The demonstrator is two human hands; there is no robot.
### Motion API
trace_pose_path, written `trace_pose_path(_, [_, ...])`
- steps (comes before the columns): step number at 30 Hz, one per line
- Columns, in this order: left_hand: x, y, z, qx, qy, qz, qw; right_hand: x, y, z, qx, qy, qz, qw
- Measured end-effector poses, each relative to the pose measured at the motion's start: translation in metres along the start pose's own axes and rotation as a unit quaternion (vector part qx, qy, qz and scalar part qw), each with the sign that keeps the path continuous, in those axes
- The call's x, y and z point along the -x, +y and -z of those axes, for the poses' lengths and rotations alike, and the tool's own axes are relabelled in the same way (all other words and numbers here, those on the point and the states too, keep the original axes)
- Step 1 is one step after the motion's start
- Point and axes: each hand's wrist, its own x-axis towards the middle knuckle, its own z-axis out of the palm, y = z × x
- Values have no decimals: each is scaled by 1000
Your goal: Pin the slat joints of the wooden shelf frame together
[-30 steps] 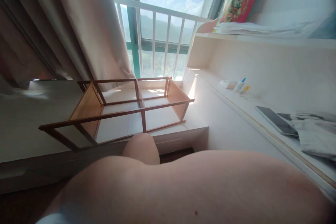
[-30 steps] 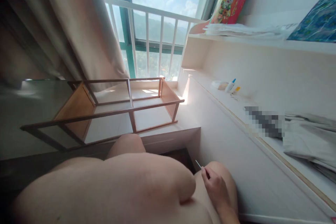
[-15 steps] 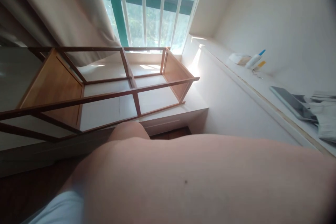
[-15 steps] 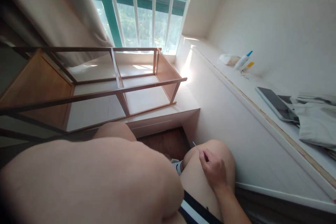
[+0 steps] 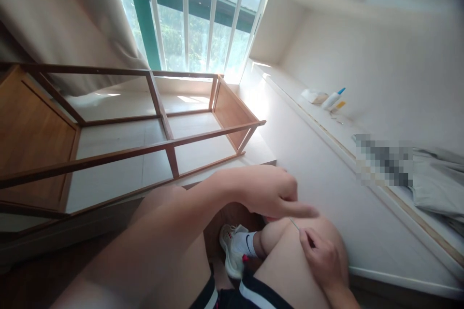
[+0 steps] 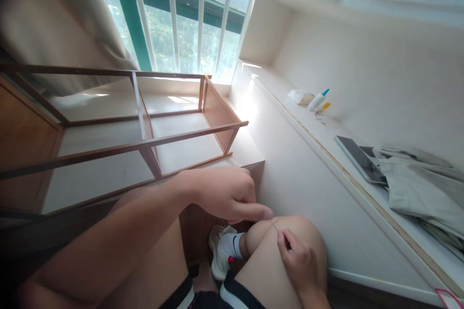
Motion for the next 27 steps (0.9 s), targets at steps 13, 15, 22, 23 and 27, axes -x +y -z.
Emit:
trace_pose_path(13, [11, -71, -69, -279, 29, 232, 931, -4, 3, -3, -26, -47, 60, 997])
trace_pose_path(15, [10, -76, -80, -267, -6, 238, 934, -9, -19, 1, -124, -63, 15, 990])
trace_pose_path(22, [-22, -69, -130, -119, 10, 215, 969, -58, -160, 8, -475, -86, 20, 875])
trace_pose_path(23, [-33, -66, -135, -91, 71, 261, 958, -66, -174, 7, -483, -129, 41, 865])
trace_pose_path(27, [-73, -58, -146, -98, 258, 415, 867, -90, -200, -2, -479, -250, 112, 834])
